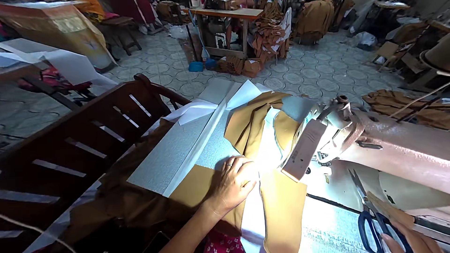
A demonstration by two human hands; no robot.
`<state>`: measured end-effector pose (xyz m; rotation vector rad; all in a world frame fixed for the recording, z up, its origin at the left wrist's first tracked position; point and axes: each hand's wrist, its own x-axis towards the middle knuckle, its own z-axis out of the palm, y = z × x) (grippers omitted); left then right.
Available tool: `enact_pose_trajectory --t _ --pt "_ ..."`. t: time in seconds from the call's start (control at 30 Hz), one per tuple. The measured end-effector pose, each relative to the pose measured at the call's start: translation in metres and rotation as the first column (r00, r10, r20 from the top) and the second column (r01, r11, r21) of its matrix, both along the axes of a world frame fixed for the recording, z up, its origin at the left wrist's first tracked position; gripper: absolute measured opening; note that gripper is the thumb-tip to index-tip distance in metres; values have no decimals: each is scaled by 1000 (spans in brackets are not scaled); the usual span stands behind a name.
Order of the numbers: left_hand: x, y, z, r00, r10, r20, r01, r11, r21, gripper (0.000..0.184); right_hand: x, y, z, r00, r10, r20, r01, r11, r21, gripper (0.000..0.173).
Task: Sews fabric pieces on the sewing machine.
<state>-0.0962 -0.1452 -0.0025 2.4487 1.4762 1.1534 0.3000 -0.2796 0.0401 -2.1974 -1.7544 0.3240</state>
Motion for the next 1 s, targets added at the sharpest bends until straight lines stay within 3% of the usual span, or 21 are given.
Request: enact_pose_trajectory --t 0.07,0.13,0.2,0.43,0.63,0.8,0.87,0.93,0.97,1.0 --pt "-2 2 6 999 -8 -35 3 989 -149 53 -3 0 -2 1000 1 5 -1 1000 13 59" --pt "-2 6 21 994 -35 -100 -10 911 -413 73 -2 0 -9 999 -19 32 19 999 26 66" --pt "-1 7 21 991 -48 -127 -24 861 -508 82 -4 0 -4 997 -32 67 36 998 -57 67" --pt "-2 6 4 995 -66 -72 42 953 -300 96 21 18 -6 991 108 72 -105 993 -44 74" --pt "-6 4 5 997 -24 78 46 956 -291 81 -4 10 -3 987 110 114 -119 990 74 57" --pt "-2 6 8 988 -94 -120 50 943 -328 67 -23 6 0 991 72 112 -65 996 -67 49" --pt "2 8 14 981 -87 -173 8 910 -414 80 -24 10 5 998 51 21 -49 995 -87 52" --pt "2 10 17 985 -73 -158 -5 894 -447 96 -28 11 13 972 26 -233 -47 995 -86 52" --pt "2 10 16 987 -59 -152 -16 894 -447 102 -30 10 18 882 35 -471 -84 993 -83 51" --pt "2 10 15 988 -46 -145 -23 897 -441 107 -34 10 22 704 53 -708 -155 985 -81 51"
